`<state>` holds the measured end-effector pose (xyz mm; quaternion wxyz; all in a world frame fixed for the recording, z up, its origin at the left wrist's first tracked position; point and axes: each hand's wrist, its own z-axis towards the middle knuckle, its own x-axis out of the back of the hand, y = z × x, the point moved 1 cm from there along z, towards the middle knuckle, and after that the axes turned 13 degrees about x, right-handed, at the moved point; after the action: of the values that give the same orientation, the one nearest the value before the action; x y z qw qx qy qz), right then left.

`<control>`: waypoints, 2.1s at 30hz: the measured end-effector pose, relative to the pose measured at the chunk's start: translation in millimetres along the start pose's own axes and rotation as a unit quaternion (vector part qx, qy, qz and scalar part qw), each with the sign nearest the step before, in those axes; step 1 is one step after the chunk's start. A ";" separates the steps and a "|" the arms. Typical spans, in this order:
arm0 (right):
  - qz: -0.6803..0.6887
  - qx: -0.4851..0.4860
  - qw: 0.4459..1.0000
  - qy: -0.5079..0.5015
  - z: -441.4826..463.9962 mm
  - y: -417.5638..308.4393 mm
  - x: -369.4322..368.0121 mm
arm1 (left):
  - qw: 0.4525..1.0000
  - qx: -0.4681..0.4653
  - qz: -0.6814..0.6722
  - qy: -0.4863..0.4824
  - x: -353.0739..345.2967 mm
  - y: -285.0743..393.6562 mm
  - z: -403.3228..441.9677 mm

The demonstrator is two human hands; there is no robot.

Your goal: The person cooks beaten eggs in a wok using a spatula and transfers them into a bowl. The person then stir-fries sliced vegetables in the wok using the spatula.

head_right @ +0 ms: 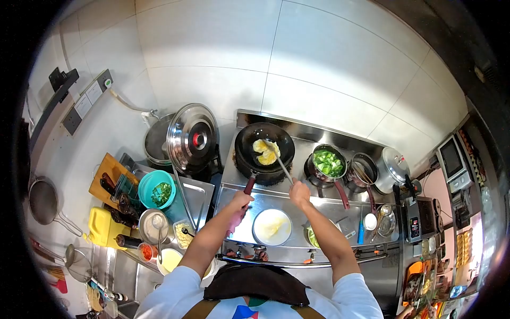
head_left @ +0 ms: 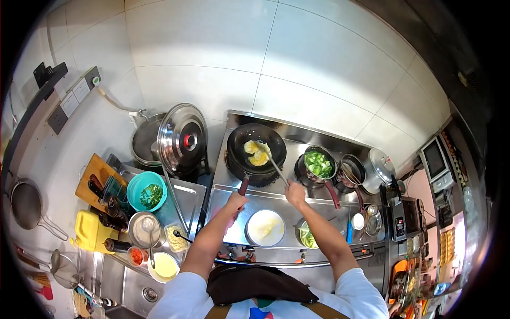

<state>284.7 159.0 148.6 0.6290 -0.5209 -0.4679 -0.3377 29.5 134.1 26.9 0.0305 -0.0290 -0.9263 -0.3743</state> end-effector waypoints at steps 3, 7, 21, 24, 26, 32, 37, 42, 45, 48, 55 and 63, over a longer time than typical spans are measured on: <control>0.010 -0.034 0.998 0.045 4.1 10.8 -5.1 | 1.000 0.010 0.006 0.022 -6.6 -4.5 -16.7; 0.001 -0.033 0.997 0.069 -0.7 17.2 7.4 | 1.000 -0.009 -0.022 0.014 -10.8 -17.2 -11.8; -0.040 -0.013 0.998 0.053 3.6 21.1 35.5 | 0.999 0.021 -0.006 -0.036 3.6 -8.8 0.4; -0.045 -0.003 0.998 0.034 -2.6 12.0 51.0 | 0.999 0.002 -0.026 -0.031 1.4 -7.0 -1.5; -0.044 0.037 0.998 0.028 -13.2 10.7 64.6 | 1.000 0.017 -0.010 -0.023 -0.4 -7.2 1.3; -0.078 0.120 0.989 -0.038 -39.3 0.2 104.2 | 0.999 0.039 0.002 -0.022 -3.2 -12.8 11.1; -0.098 0.079 0.990 -0.070 -9.2 5.3 62.3 | 0.999 0.041 0.024 -0.006 -4.6 -9.1 3.8; -0.052 0.007 0.998 0.019 30.4 7.6 6.9 | 0.999 0.044 0.016 0.011 -3.8 -5.0 -5.8; -0.037 -0.013 0.999 0.030 39.8 1.0 -0.2 | 0.999 0.021 0.027 0.040 -5.5 -4.2 -7.0; -0.024 -0.021 0.999 0.044 39.0 -2.1 2.4 | 0.998 0.017 0.028 0.055 -9.0 -3.6 -10.8; 0.008 -0.014 0.998 0.058 38.4 4.6 9.0 | 0.999 0.004 -0.004 0.053 -12.4 -6.5 -24.0; 0.032 -0.023 0.997 0.066 34.9 9.4 12.6 | 0.999 0.005 -0.010 0.031 -8.6 -6.5 -17.8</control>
<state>289.2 195.9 157.9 0.6568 -0.5267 -0.4003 -0.3619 38.2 116.8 34.6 0.0562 -0.0081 -0.9270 -0.3708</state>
